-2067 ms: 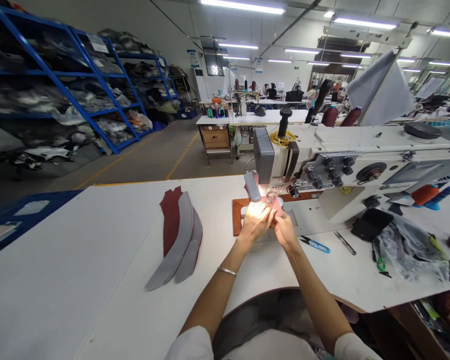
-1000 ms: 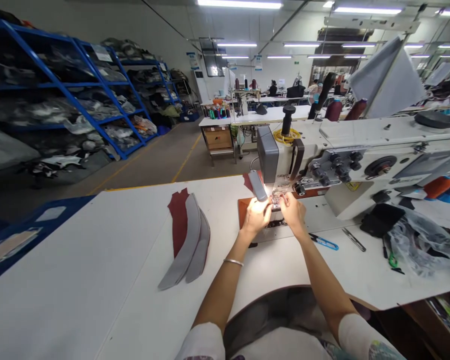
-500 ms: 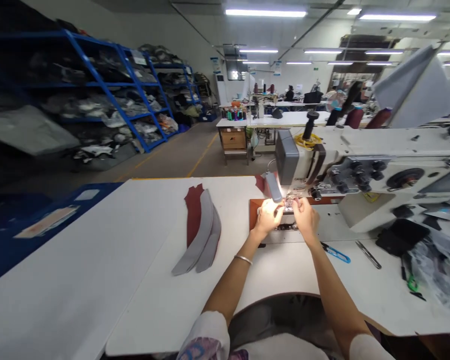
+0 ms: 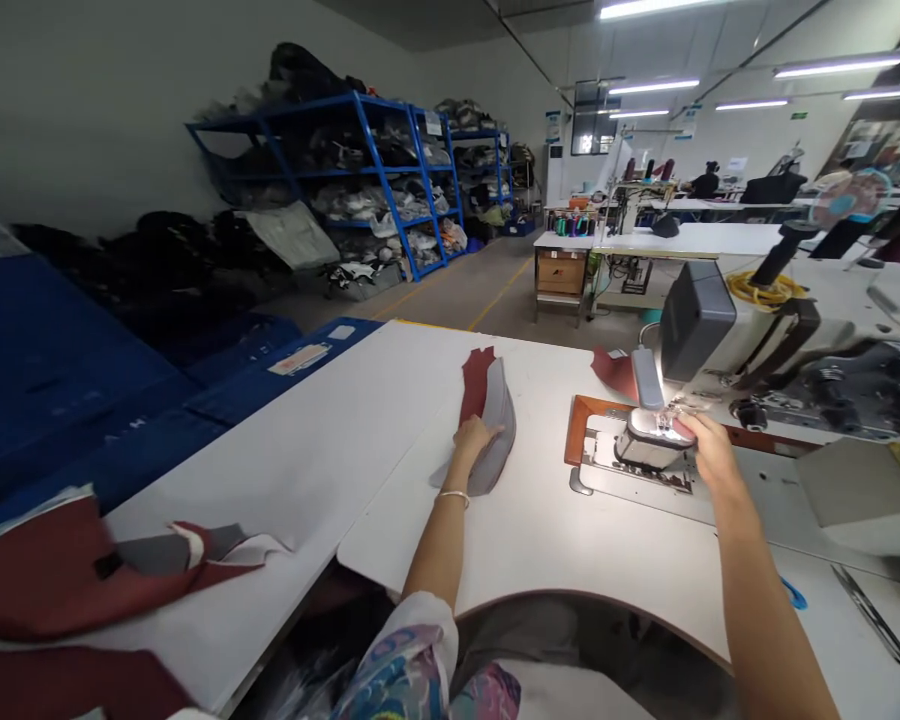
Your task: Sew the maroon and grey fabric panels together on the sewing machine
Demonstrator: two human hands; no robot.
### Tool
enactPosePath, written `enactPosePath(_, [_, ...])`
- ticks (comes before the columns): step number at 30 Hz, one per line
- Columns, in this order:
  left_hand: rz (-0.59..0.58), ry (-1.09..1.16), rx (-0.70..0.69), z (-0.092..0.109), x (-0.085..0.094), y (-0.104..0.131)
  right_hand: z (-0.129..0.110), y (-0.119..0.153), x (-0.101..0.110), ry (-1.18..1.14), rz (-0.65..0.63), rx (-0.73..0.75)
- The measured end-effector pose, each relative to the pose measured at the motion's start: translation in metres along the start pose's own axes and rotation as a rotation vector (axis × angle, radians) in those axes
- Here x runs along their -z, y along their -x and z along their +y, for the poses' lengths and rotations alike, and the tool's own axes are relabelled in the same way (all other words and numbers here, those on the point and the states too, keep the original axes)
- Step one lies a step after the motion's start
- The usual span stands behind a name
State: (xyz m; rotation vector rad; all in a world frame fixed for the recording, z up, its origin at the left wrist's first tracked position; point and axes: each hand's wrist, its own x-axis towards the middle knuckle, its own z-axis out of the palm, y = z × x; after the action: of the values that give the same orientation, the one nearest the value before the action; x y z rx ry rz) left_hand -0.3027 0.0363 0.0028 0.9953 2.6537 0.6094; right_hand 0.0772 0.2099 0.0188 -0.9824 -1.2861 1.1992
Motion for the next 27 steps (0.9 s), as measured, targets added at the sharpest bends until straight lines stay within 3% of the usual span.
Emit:
enactPosePath(3, [0.009, 0.051, -0.117, 0.012, 0.008, -0.003, 0.0, -0.008, -0.002, -0.065, 0.077, -0.056])
enactPosePath(6, [0.07, 0.101, -0.237, 0.035, 0.009, 0.02, -0.004, -0.008, -0.006, -0.106, 0.149, -0.098])
enactPosePath(9, [0.071, 0.15, -0.36, 0.054, -0.009, 0.083, -0.008, 0.017, -0.018, -0.109, 0.268, -0.02])
enactPosePath(12, [-0.036, 0.266, -0.564, 0.06, -0.049, 0.17, -0.009, 0.072, -0.033, 0.103, 0.474, 0.197])
enactPosePath(14, [-0.172, 0.209, -0.664, 0.056, -0.083, 0.224, -0.009, 0.112, -0.042, 0.251, 0.383, 0.213])
enactPosePath(16, [-0.321, 0.116, -0.776, 0.05, -0.113, 0.268, -0.012, 0.139, -0.05, 0.486, 0.121, 0.17])
enactPosePath(18, [-0.453, 0.062, -0.871, 0.044, -0.134, 0.301, -0.019, 0.149, -0.055, 0.722, -0.074, 0.101])
enactPosePath(19, [-0.505, 0.047, -0.909, 0.042, -0.141, 0.312, -0.024, 0.148, -0.057, 0.826, -0.11, 0.073])
enactPosePath(21, [-0.584, 0.013, -0.96, 0.04, -0.145, 0.326, -0.033, 0.14, -0.058, 0.999, -0.092, 0.048])
enactPosePath(23, [-0.652, 0.007, -0.983, 0.041, -0.139, 0.326, -0.039, 0.132, -0.056, 1.14, -0.063, 0.054])
enactPosePath(25, [-0.675, 0.108, -0.983, 0.046, -0.122, 0.314, -0.042, 0.126, -0.05, 1.19, -0.067, 0.084])
enactPosePath(27, [-0.587, 0.285, -0.993, 0.058, -0.1, 0.291, -0.045, 0.124, -0.043, 1.092, -0.081, 0.154])
